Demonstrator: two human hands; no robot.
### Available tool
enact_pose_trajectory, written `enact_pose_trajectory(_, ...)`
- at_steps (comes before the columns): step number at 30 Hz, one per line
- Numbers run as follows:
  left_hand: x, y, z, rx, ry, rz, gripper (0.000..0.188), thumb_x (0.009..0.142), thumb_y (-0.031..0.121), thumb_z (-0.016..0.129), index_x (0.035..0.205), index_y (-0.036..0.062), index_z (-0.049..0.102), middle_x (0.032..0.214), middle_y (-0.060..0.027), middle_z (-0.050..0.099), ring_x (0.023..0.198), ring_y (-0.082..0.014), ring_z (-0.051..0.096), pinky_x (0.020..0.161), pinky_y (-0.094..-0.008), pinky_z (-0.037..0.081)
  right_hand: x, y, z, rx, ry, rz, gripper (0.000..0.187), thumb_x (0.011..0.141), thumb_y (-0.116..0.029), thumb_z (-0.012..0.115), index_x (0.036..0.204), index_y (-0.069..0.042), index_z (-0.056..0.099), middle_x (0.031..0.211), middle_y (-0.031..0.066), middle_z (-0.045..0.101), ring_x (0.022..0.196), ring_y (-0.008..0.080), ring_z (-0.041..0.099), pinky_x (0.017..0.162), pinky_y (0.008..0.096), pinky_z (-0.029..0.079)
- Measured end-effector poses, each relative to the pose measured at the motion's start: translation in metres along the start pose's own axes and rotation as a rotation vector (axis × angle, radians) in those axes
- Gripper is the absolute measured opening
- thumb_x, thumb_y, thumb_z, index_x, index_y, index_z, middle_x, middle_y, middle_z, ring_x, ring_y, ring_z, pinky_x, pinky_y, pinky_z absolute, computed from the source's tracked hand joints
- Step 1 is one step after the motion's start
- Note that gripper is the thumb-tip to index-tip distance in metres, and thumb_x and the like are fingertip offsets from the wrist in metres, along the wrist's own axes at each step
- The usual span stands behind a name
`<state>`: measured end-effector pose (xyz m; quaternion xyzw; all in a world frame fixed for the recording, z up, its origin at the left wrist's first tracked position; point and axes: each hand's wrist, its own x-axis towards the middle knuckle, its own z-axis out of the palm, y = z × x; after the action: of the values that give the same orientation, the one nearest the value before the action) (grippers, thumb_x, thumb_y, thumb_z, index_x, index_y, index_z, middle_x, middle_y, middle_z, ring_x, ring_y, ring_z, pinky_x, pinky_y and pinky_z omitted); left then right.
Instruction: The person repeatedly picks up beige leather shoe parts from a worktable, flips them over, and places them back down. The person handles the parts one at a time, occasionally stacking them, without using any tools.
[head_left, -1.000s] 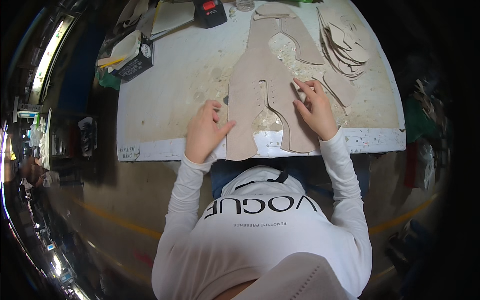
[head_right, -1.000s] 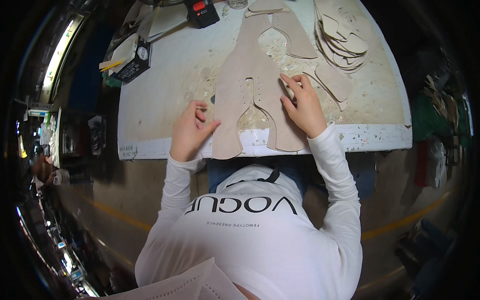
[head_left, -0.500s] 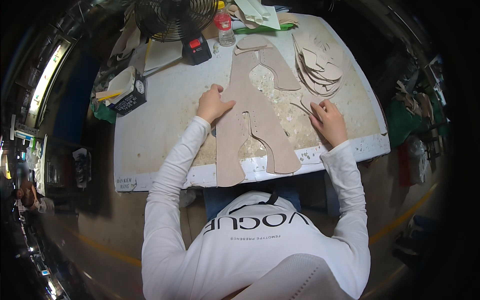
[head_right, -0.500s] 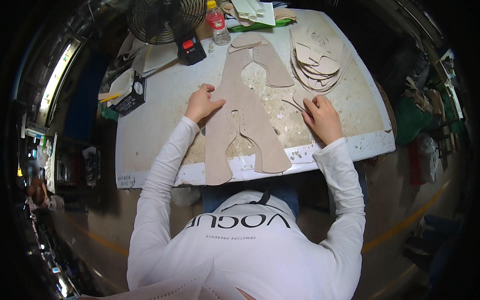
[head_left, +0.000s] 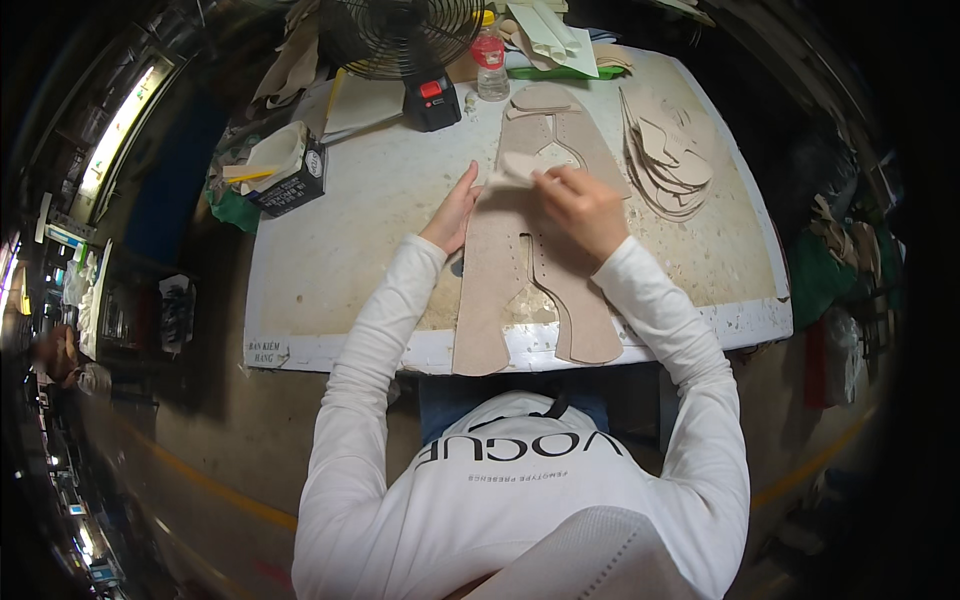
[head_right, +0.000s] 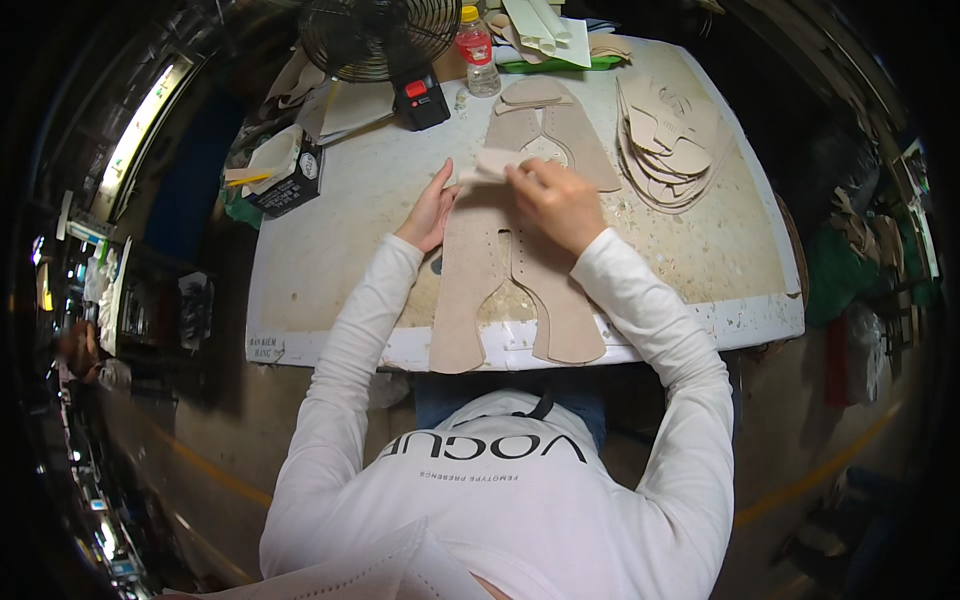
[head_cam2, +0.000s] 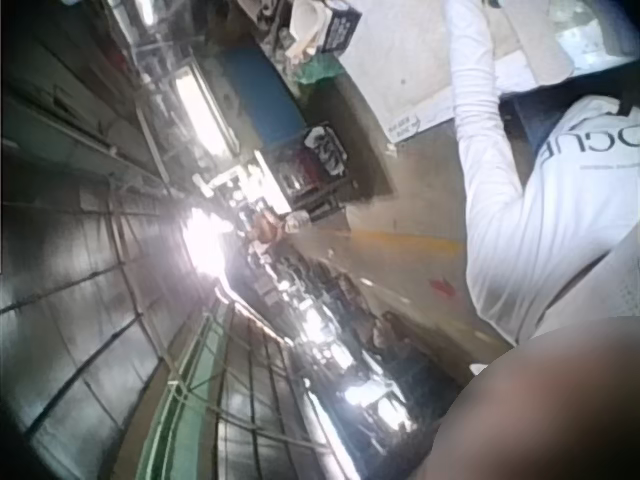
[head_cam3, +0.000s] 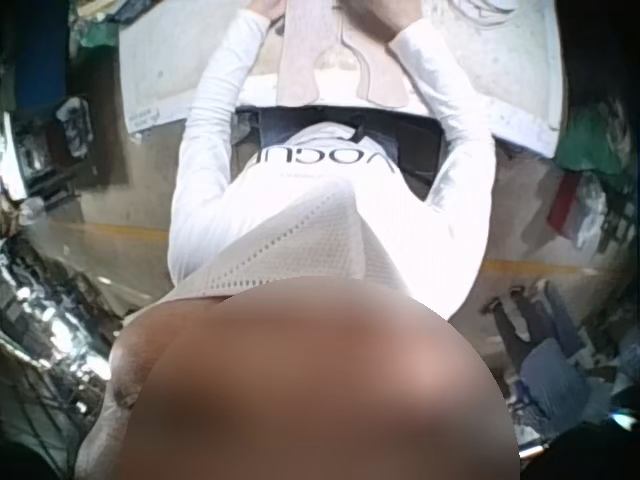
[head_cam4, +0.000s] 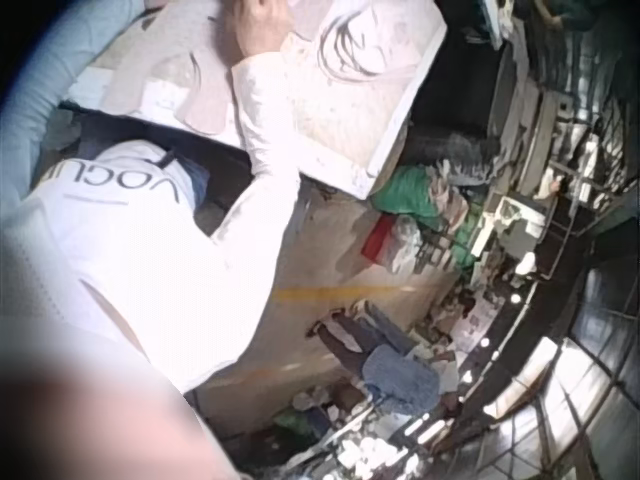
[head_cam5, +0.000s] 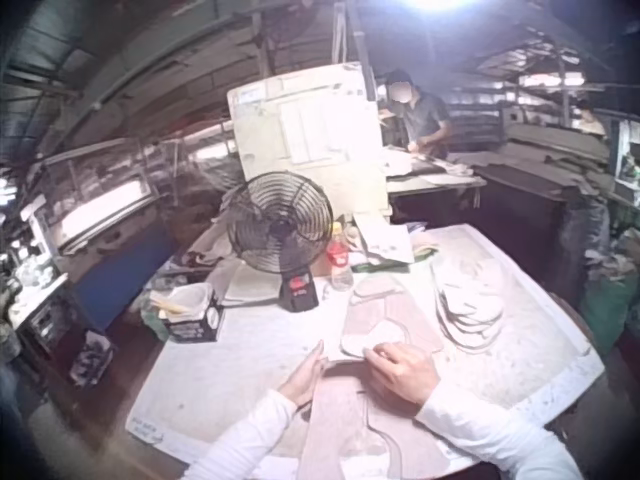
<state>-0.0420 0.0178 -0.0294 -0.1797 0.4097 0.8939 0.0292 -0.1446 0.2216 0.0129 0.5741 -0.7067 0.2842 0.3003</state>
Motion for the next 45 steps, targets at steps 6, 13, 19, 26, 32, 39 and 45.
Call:
enact_pose_trajectory(6,-0.008,-0.013,0.008,0.471,0.079,0.202,0.048,0.086,0.019,0.065,0.125,-0.0006,0.045,0.114,-0.0084,0.058,0.101,-0.0158,0.057,0.085,-0.0280,0.048,-0.021,-0.007,0.019,0.318,-0.238,0.111,0.023,0.078,-0.018,0.065,0.099,-0.010,0.066,0.095,0.0054,0.060,0.089,0.0229,0.059,0.071,0.0339,0.050)
enact_pose_trajectory(13,-0.010,-0.007,0.020,0.547,-0.094,0.408,0.047,0.084,0.011,0.067,0.124,0.0060,0.044,0.108,-0.0071,0.058,0.098,-0.0117,0.057,0.085,-0.0259,0.048,-0.022,0.028,0.008,1.223,-0.393,0.982,0.047,0.084,-0.020,0.068,0.124,-0.001,0.052,0.114,0.0076,0.059,0.101,0.0134,0.054,0.086,0.0247,0.043)
enact_pose_trajectory(19,-0.004,-0.016,0.026,0.343,-0.010,0.258,0.050,0.081,0.012,0.070,0.122,-0.0004,0.045,0.109,-0.0089,0.061,0.096,-0.0146,0.060,0.081,-0.0267,0.049,0.008,0.062,0.003,0.923,-0.512,0.909,0.042,0.082,-0.024,0.070,0.113,0.002,0.059,0.098,0.0027,0.064,0.088,0.0080,0.056,0.080,0.0213,0.042)
enact_pose_trajectory(26,-0.007,-0.034,0.027,0.615,0.122,0.261,0.067,0.081,0.001,0.066,0.136,0.0019,0.027,0.109,-0.0169,0.062,0.095,-0.0185,0.062,0.081,-0.0286,0.050,0.072,0.146,0.049,0.696,-0.364,0.934,0.040,0.079,-0.022,0.072,0.110,0.001,0.063,0.097,0.0068,0.067,0.086,0.0136,0.060,0.082,0.0238,0.044)
enact_pose_trajectory(32,0.000,-0.025,0.006,0.913,0.220,0.816,0.053,0.081,-0.002,0.062,0.130,0.0033,0.042,0.110,-0.0127,0.059,0.096,-0.0170,0.061,0.082,-0.0265,0.050,0.088,0.207,0.116,0.865,-0.212,0.939,0.044,0.075,-0.018,0.074,0.114,0.000,0.062,0.101,0.0072,0.067,0.088,0.0138,0.061,0.085,0.0242,0.044)
enact_pose_trajectory(39,0.004,-0.024,0.003,0.924,0.314,0.799,0.049,0.078,0.001,0.066,0.124,0.0033,0.050,0.118,-0.0131,0.052,0.100,-0.0170,0.055,0.077,-0.0267,0.052,0.078,0.256,0.170,0.749,-0.266,1.018,0.047,0.073,-0.020,0.075,0.114,0.001,0.062,0.103,0.0099,0.067,0.089,0.0184,0.063,0.085,0.0274,0.045)
enact_pose_trajectory(45,-0.001,-0.029,0.004,1.515,0.660,0.773,0.052,0.073,0.025,0.072,0.118,0.0046,0.057,0.126,-0.0147,0.047,0.123,-0.0344,0.036,0.099,-0.0428,0.033,0.088,0.238,0.142,0.161,-0.289,0.793,0.052,0.072,-0.027,0.075,0.113,0.001,0.062,0.107,0.0181,0.065,0.095,0.0278,0.064,0.088,0.0319,0.046)
